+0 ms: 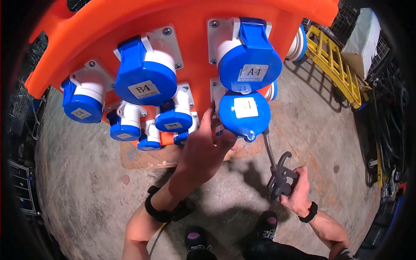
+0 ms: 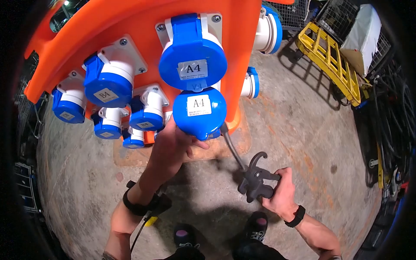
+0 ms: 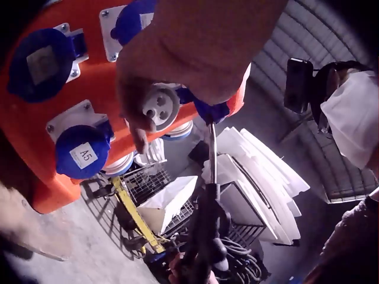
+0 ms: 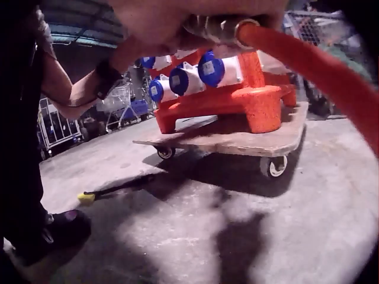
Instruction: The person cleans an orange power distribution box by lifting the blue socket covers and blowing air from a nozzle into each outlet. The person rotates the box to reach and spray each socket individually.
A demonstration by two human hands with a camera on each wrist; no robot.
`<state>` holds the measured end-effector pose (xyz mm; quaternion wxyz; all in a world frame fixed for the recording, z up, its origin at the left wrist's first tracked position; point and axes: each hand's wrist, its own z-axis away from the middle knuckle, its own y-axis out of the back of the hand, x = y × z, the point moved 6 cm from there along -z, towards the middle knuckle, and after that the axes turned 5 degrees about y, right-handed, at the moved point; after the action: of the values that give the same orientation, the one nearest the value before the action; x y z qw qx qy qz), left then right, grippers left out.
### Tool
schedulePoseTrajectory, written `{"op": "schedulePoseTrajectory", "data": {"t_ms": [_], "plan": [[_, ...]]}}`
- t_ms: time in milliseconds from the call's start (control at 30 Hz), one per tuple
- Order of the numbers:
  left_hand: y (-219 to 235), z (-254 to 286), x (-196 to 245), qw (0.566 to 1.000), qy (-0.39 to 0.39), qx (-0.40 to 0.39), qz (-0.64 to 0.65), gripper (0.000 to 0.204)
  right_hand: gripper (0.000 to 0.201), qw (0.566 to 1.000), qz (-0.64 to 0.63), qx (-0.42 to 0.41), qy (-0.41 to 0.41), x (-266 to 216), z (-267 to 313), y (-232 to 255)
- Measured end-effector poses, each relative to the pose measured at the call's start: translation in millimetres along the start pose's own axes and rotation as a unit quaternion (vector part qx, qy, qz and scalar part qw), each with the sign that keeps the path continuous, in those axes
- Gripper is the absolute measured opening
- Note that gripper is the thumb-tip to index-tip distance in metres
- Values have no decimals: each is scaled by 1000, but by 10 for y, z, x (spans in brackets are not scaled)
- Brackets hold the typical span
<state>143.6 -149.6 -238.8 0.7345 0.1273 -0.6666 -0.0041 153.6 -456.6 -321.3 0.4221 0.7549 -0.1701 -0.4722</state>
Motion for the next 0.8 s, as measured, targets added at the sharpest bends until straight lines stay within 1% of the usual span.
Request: {"op": "schedulePoseTrajectory", "data": {"t_ms": [33,67,133,167,200,233,267,300,333,367,400,433,467,533,567,600,667,700,733,800], "plan": [[-9,3,19,1000,-7,-6,2,78,60,1000,-5,-19,-11,-25,-2,-4],[-8,5,23,1000,-8,-5,2,78,60,1000,-5,-19,-10,-59,-22,-13],[-18,15,29,999,-12,-15,29,68,60,1000,-4,-24,5,-164,-79,-60],[-20,19,46,999,-13,-16,29,68,60,999,-22,-24,1,-213,-110,-87],[-27,26,52,998,6,-27,60,65,60,1000,-22,-22,0,-258,-148,-90],[-38,29,47,995,25,-39,90,63,60,999,-21,-38,2,-309,-188,-109],[-53,25,26,995,24,-40,89,63,59,998,-21,-55,6,-347,-214,-131],[-51,19,22,997,-13,-27,70,50,59,997,-28,-62,25,-390,-228,-149],[-37,18,46,997,-51,-14,52,45,59,997,-29,-62,26,-390,-233,-156],[-15,14,62,997,-52,-12,52,45,59,995,-14,-92,33,-390,-226,-205],[-7,4,69,998,-23,-27,58,46,58,992,1,-122,41,-390,-212,-252],[1,4,54,997,7,-41,64,56,56,991,7,-129,24,-368,-185,-274],[19,10,49,997,7,-36,65,56,56,991,6,-131,28,-344,-146,-294],[10,19,21,999,19,-44,24,54,54,993,-33,-109,-20,-205,-68,-296],[9,13,-47,998,-6,-42,47,57,53,993,-40,-102,-46,-172,-41,-256],[-4,-5,-122,998,-6,-37,49,57,53,993,-39,-105,-42,-175,-17,-250],[-42,-26,-140,990,-91,-31,107,54,54,990,-39,-110,-83,-109,56,-234],[-62,-16,-193,990,-91,-27,109,54,54,988,-35,-132,-68,-121,104,-263],[-83,3,-235,992,-91,-24,88,49,57,982,-54,-161,-77,-117,177,-321],[-114,17,-324,993,-95,-20,62,45,59,976,-34,-211,-39,-143,339,-433]]}}
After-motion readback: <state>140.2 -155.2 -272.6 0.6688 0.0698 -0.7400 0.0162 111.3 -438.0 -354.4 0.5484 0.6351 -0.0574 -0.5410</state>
